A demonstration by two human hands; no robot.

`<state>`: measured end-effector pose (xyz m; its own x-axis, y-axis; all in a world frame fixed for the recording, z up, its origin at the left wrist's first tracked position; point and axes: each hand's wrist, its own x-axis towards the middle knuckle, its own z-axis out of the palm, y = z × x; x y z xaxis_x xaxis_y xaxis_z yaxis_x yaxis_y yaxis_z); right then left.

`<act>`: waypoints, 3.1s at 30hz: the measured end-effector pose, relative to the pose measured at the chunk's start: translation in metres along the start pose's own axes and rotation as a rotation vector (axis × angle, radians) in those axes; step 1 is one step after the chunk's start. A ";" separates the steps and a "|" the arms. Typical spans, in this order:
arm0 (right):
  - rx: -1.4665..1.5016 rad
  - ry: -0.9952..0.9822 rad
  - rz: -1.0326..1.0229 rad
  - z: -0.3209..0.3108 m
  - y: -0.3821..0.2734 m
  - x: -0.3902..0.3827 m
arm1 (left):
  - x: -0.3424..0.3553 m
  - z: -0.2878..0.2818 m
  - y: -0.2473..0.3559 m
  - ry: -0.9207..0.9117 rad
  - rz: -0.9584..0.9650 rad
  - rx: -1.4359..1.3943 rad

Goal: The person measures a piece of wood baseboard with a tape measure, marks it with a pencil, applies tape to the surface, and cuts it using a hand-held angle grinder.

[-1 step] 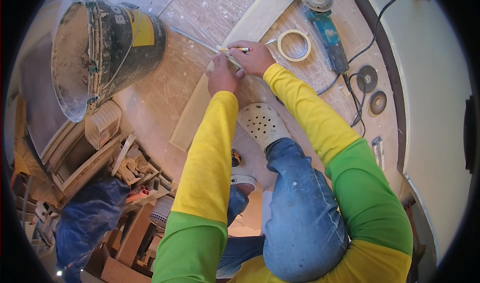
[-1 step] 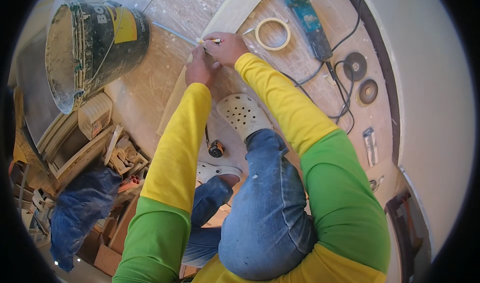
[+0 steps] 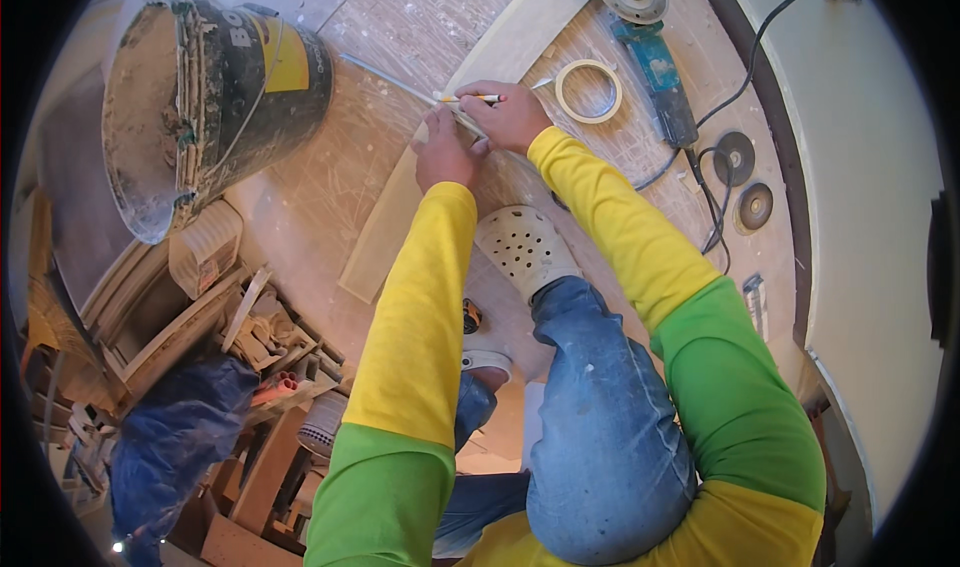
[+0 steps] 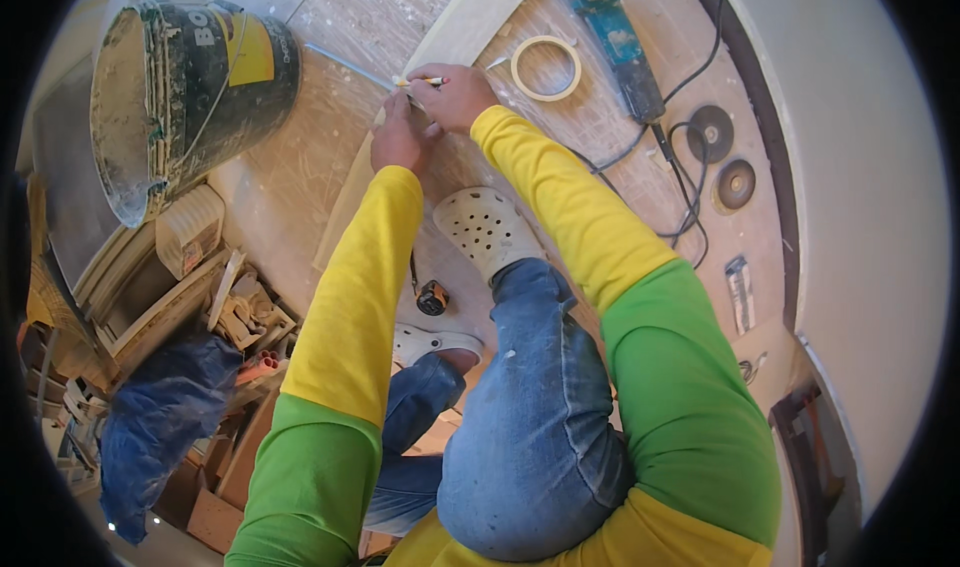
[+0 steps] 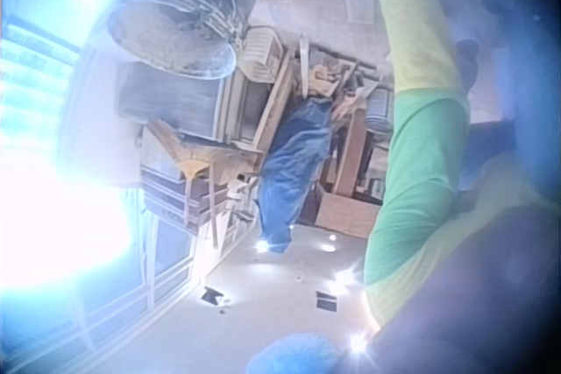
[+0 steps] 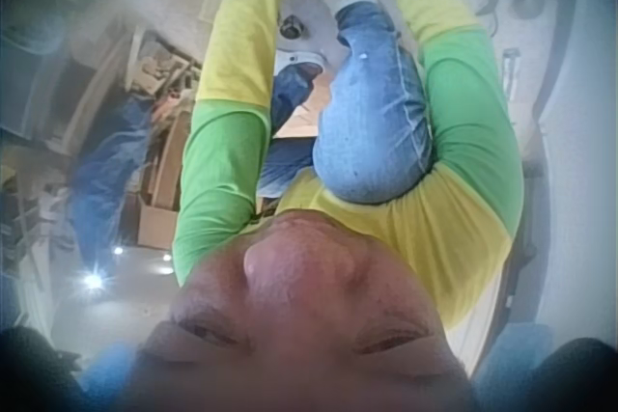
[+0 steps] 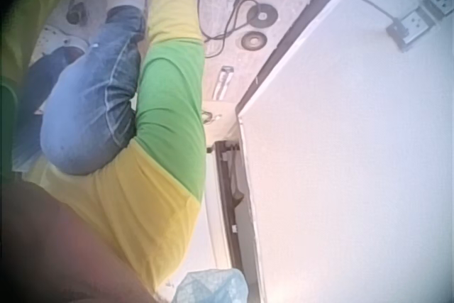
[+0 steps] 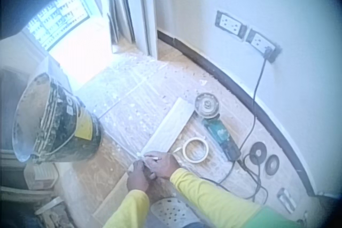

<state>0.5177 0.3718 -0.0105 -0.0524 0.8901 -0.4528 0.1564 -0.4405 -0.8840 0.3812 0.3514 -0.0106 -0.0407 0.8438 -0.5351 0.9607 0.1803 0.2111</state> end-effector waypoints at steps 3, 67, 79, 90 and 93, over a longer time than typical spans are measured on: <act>-0.039 -0.005 0.018 -0.004 -0.002 -0.004 | 0.000 0.000 0.001 -0.020 -0.019 0.010; -1.279 0.688 0.427 -0.363 0.105 -0.188 | -0.163 0.046 -0.194 0.231 -0.216 -0.258; -0.680 -0.012 0.095 -0.109 0.085 -0.212 | -0.132 0.015 -0.195 0.374 -0.112 -0.067; 0.083 -0.458 0.086 0.058 -0.054 -0.122 | -0.184 -0.027 -0.066 0.063 -0.081 -1.061; 0.200 -0.498 0.153 0.079 -0.041 -0.123 | -0.191 0.014 -0.157 0.166 0.049 -0.534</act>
<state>0.4399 0.2707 0.0719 -0.5107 0.6728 -0.5353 0.0109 -0.6175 -0.7865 0.2424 0.1546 0.0474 -0.0840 0.9181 -0.3873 0.6915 0.3336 0.6408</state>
